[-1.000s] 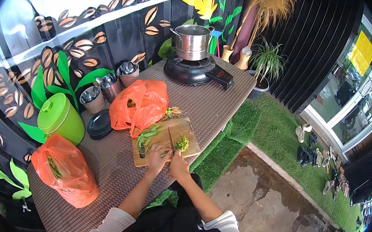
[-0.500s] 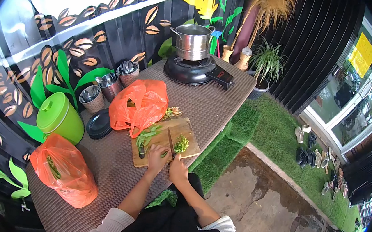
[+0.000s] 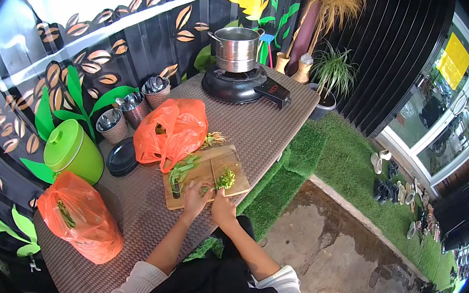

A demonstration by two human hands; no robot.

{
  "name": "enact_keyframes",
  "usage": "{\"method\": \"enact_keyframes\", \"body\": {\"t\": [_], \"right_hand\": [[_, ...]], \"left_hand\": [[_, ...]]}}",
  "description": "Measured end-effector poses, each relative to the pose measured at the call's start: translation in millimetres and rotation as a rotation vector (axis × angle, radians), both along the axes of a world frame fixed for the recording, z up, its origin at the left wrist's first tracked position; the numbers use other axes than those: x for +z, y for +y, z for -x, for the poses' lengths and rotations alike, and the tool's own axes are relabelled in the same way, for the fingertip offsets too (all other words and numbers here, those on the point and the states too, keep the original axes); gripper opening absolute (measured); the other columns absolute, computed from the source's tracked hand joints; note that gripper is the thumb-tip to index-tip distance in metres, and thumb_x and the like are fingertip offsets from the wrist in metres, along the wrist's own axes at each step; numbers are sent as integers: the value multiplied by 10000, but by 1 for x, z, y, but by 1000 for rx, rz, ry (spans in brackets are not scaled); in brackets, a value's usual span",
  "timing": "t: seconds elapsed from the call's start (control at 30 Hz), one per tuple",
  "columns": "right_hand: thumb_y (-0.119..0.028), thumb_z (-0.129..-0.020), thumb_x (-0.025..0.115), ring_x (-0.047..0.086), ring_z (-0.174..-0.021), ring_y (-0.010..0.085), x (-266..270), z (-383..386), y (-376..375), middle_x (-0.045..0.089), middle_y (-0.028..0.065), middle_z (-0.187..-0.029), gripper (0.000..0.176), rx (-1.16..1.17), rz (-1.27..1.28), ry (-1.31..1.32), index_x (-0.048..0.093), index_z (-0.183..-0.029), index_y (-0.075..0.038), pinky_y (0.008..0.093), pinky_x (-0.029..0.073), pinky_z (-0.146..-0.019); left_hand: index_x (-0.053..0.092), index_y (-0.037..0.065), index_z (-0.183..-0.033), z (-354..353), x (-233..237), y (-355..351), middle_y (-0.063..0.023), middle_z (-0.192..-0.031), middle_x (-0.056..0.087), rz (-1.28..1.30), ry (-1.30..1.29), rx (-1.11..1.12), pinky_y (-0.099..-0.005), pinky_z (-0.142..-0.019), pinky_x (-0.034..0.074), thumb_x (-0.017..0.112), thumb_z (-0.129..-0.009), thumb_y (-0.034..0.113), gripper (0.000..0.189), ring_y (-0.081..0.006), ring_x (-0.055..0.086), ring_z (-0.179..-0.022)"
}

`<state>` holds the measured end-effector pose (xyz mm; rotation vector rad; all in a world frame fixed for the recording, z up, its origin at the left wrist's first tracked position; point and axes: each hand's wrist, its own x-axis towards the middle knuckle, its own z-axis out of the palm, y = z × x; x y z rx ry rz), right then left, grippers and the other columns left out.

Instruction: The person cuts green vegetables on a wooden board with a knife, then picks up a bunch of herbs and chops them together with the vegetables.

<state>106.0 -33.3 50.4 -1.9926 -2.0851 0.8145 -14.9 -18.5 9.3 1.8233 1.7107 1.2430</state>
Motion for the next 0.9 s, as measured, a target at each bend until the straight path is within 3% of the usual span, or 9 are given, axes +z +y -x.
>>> {"method": "enact_keyframes", "body": {"t": [0.17,0.23,0.53,0.63,0.83,0.9], "right_hand": [[-90,-862,501,624,-874,459,-6,-2,-3,612,297,-939,282,9,-20,8,361,-1084,13,521,515,-731],[-100,-871,490,624,-870,459,-7,-1,-5,613,296,-930,275,20,-39,-1,362,-1087,12,524,514,-728],[-147,-910,437,628,-866,458,-13,13,7,623,317,-873,242,-108,-38,115,368,-1073,17,531,506,-751],[-134,-910,431,626,-862,465,-9,4,18,621,319,-880,263,20,-18,63,362,-1107,25,533,504,-764],[-158,-901,459,625,-903,449,-13,9,-6,620,317,-910,243,-46,-96,15,377,-1068,-1,525,505,-769],[-151,-898,459,609,-941,459,-9,11,-4,605,333,-955,256,-75,8,85,375,-1085,4,540,486,-804]], "left_hand": [[690,99,-865,2,-7,2,-35,-872,647,20,-21,14,-371,-820,420,683,-777,165,111,-255,540,-900],[697,120,-863,4,-8,2,-19,-893,609,-117,165,54,-366,-832,387,689,-774,176,106,-244,509,-935],[702,135,-854,3,-9,-2,1,-896,583,-99,199,33,-382,-866,328,684,-770,206,111,-223,488,-955],[705,122,-862,4,-10,-2,-9,-892,589,-122,310,41,-374,-844,318,696,-760,216,139,-218,496,-961],[719,134,-829,7,-12,-1,4,-876,637,-72,126,32,-370,-849,310,690,-750,210,113,-205,503,-937],[724,135,-831,8,-13,1,2,-872,645,-70,120,34,-368,-848,309,696,-745,210,118,-207,509,-928]]}}
